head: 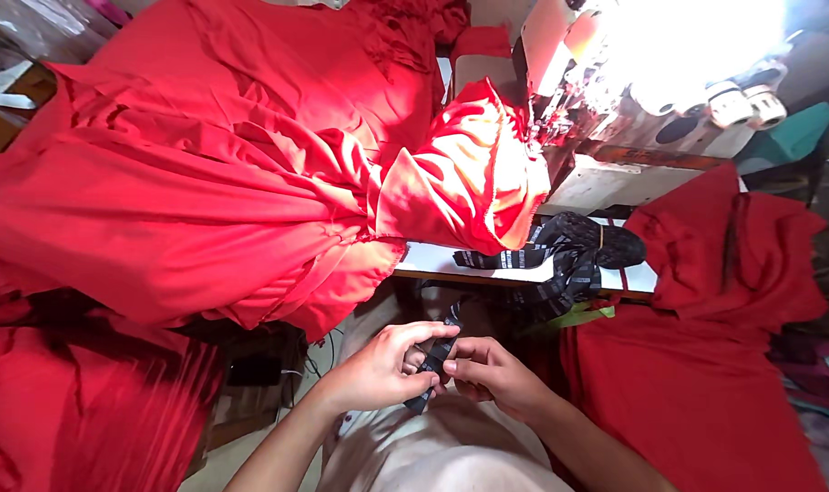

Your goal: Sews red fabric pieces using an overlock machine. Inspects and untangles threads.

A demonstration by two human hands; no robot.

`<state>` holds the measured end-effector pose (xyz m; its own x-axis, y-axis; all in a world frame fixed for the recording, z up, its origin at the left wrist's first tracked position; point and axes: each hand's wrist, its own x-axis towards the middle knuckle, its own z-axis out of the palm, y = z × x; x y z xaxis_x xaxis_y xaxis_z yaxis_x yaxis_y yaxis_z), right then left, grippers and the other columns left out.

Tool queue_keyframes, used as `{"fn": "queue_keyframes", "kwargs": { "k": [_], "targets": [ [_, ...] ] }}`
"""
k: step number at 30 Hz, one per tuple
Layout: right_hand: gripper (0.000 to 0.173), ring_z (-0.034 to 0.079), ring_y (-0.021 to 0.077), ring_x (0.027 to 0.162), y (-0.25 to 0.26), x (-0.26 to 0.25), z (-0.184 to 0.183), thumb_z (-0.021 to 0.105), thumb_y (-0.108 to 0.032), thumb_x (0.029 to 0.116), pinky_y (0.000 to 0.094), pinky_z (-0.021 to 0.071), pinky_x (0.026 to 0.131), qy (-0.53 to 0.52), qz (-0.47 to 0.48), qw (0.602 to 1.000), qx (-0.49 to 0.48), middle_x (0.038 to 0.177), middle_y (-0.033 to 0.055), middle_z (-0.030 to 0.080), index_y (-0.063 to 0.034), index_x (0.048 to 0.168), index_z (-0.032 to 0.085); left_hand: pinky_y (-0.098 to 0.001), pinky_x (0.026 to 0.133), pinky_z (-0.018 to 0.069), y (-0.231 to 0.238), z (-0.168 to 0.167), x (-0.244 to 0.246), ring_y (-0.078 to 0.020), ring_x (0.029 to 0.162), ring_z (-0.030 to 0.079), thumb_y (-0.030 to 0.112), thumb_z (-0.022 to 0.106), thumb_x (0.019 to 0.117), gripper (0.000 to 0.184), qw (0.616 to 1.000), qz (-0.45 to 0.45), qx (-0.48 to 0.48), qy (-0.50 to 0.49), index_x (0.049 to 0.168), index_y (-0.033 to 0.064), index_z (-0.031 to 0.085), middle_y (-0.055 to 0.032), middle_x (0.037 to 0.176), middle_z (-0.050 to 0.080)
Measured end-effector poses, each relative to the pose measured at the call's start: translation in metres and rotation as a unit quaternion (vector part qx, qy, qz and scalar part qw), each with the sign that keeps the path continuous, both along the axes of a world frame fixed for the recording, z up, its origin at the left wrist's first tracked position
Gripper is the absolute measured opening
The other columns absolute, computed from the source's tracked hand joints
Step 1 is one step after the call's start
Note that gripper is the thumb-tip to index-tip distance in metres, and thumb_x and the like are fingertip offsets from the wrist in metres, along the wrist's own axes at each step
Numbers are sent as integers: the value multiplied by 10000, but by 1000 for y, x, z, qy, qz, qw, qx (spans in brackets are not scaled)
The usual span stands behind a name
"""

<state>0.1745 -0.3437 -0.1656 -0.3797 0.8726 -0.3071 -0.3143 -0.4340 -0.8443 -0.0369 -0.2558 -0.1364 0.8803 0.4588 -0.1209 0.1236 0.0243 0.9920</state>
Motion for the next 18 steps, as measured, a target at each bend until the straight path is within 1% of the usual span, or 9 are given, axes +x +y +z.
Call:
{"fn": "queue_keyframes", "kwargs": {
  "k": [2, 6, 11, 15, 18],
  "targets": [
    [128, 515, -65, 548, 0, -2, 0, 587, -158, 992, 115, 392, 488, 2, -8, 1000, -6, 796, -75, 705, -134, 915, 687, -174, 733, 596, 0, -1, 0, -13, 864, 699, -70, 690, 871, 566, 1000, 0, 5, -7, 1414, -43, 534, -121, 1394, 604],
    [121, 521, -62, 552, 0, -3, -1, 588, -163, 987, 115, 392, 489, 2, -8, 1000, -15, 804, -69, 709, -134, 921, 685, -163, 705, 584, -1, -2, 0, 4, 824, 686, -74, 689, 867, 577, 1000, 2, -2, -9, 1420, -33, 532, -103, 1391, 612],
    [129, 494, -70, 530, -1, -2, -2, 590, -157, 989, 109, 372, 475, 1, -14, 1000, -20, 769, -81, 694, -140, 902, 684, -197, 744, 608, 0, -4, 1, -32, 876, 712, -75, 696, 869, 592, 1000, -1, -15, -14, 1433, -29, 523, -106, 1386, 617],
    [122, 500, -61, 536, -2, -2, -4, 582, -145, 988, 114, 376, 478, 1, -18, 999, -28, 775, -70, 693, -127, 914, 677, -189, 730, 604, -1, -8, 1, -27, 862, 709, -65, 697, 871, 587, 1000, 1, -15, -15, 1431, -30, 525, -104, 1372, 625],
    [119, 478, -60, 525, -4, -6, -2, 572, -136, 993, 117, 365, 472, 0, -29, 999, -37, 749, -82, 662, -120, 923, 666, -190, 727, 607, -2, -7, 2, -29, 858, 715, -54, 710, 865, 616, 1000, -1, -14, -6, 1448, -26, 511, -106, 1372, 627]
  ]
}}
